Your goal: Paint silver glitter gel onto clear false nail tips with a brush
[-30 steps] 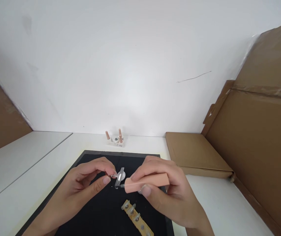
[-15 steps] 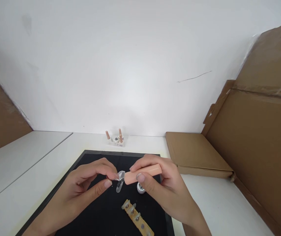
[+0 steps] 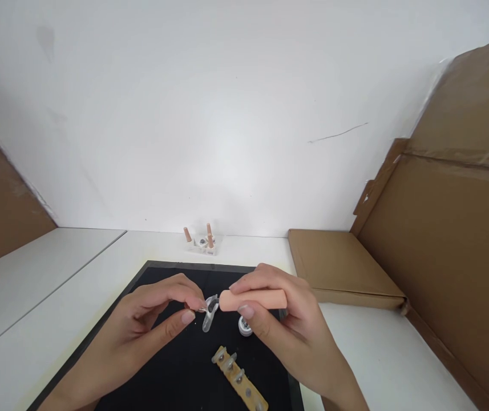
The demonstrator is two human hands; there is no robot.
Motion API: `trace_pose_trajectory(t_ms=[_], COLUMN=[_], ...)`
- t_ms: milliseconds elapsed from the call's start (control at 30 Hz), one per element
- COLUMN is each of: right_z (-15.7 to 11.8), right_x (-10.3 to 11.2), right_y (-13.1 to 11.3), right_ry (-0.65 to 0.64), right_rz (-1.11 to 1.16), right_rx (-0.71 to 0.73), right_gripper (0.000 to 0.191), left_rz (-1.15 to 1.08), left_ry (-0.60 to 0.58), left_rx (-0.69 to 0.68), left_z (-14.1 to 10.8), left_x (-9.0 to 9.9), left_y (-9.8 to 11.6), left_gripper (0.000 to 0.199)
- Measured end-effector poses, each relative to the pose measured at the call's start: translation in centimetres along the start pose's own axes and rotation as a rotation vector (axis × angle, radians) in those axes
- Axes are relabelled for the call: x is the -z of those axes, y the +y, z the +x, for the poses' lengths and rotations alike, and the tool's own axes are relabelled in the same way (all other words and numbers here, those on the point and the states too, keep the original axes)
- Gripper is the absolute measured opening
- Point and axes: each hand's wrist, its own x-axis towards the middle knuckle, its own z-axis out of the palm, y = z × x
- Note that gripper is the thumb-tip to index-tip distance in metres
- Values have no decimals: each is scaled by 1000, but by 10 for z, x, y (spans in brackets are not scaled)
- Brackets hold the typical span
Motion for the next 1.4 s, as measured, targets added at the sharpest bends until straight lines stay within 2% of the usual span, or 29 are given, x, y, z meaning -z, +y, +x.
trace_pose_trajectory(t_ms=[167,367,900,1133,1300,1400], right_z=[1,5,2,-2,3,6], right_x=[1,-1,2,1,-1,-1], right_y=[-3,-4,-2,-1,-6,-7], right_ry=[-61,-147,-56,1,-128,-181], right_rz=[63,32,-184,-151,-27,-35], right_rx=[83,88,123,124,146,136], right_gripper=[14,12,15,12,12,13], left_rz=[-13,-23,0,2,22,22], left_ry=[10,5,-5,8,3,-8], left_rx=[22,28,30,19,27,8], left_z=[2,3,3,2,4,5], left_x=[1,0,-2,0,0,-1], left_y=[-1,0,-2,-5,-6,-6], left_gripper=[15,15,15,15,15,15])
